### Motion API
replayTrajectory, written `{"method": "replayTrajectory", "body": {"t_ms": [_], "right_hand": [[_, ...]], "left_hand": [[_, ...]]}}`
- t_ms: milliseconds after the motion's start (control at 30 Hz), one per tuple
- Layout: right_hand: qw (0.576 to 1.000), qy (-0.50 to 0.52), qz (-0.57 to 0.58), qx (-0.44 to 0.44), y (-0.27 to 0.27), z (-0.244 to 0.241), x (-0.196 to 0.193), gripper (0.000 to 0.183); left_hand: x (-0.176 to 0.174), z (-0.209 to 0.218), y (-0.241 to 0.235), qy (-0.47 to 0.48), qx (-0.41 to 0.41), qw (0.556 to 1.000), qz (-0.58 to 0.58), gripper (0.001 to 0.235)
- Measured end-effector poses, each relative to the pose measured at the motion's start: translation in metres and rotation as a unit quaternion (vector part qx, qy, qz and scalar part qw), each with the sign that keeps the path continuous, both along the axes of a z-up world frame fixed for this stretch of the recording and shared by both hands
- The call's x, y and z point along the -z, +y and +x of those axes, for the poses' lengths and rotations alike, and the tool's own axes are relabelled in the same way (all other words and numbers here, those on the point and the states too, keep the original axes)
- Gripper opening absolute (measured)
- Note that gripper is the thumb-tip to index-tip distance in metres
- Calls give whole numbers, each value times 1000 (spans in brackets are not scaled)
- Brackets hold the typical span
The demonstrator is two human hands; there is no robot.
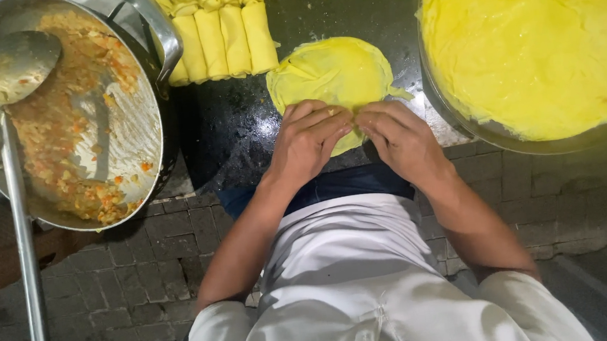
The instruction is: The person repeatedly takes thin yellow crepe sheets, places a portion of a brown filling onto each, and rolls them into cylindrical shapes. The finished rolls are stacked on a metal tray next to the work surface.
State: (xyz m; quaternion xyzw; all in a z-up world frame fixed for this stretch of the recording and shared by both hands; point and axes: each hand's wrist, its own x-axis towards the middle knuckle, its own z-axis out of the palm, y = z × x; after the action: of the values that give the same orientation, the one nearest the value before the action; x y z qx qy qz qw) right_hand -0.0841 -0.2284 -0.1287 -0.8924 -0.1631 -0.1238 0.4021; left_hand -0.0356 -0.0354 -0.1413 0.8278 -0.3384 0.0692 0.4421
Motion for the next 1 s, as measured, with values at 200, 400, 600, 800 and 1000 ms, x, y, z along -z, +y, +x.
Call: {"method": "replayTrajectory", "body": {"t_ms": [200, 400, 600, 800, 1000], "right_hand": [[999, 32, 5, 24, 3, -15, 0, 37], [996, 46, 28, 77, 12, -15, 7, 28], [994, 33, 22, 104, 14, -7, 13, 21], [996, -19, -33, 76, 9, -8, 24, 21], [997, -53, -41, 42, 9, -5, -1, 20]], "left_hand": [[-4, -6, 7, -19, -6, 1000, 22, 28], [-4, -13, 34, -56, -37, 997, 40, 28], [12, -18, 32, -45, -61, 997, -29, 16], [-12, -20, 30, -24, -58, 998, -20, 22], [-6, -15, 40, -63, -84, 994, -13, 16]]}}
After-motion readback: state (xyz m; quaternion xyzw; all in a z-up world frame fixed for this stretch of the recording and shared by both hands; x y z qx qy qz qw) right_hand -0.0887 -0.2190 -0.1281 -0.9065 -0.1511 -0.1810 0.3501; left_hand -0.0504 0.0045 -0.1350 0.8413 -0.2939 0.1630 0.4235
